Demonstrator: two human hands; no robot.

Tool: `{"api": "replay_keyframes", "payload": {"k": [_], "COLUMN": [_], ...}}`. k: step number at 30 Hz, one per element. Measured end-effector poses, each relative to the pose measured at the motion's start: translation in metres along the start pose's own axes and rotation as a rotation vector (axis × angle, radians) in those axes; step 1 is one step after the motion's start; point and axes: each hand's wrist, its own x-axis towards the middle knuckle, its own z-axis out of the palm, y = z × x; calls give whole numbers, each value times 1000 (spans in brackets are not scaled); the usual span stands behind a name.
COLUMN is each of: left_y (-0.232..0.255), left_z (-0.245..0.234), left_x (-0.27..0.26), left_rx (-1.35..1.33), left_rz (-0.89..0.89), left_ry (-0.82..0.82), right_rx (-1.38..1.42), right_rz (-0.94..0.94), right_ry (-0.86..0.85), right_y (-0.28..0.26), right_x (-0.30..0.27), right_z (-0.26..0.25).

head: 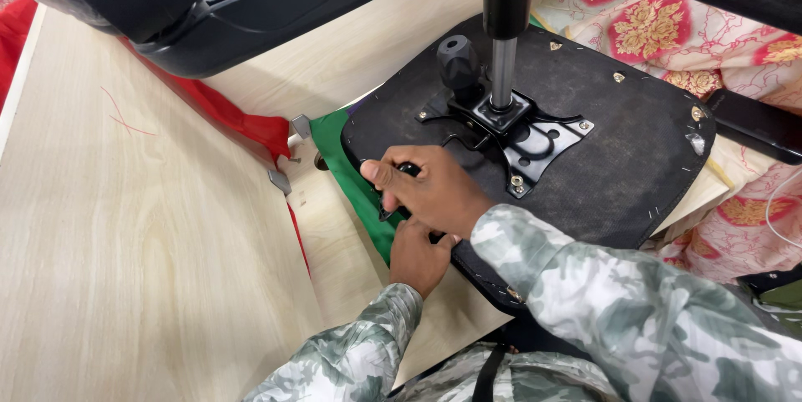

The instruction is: The person uses a screwdriver to tighten screws on the underside of an office chair seat, securing the seat to the central gas lift column. The person works on multiple screws around the central mounting plate.

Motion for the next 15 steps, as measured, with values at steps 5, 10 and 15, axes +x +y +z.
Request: {"api": "replay_keyframes", "payload": {"k": [5,10,15], "left_y": [-1,-3,-3], "left_z": [2,1,-2], "left_x": [-1,6,12], "left_rx": [-90,5,198], "left_rz": [38,119,168], "left_ry": [45,30,-104], "right_rx": [-175,-53,-133], "right_rz": [-112,-371,-202], "right_ry": [182,164,53], "right_y": [-4,3,0], "right_x": [-3,-7,-3], "right_z": [21,19,-18]}}
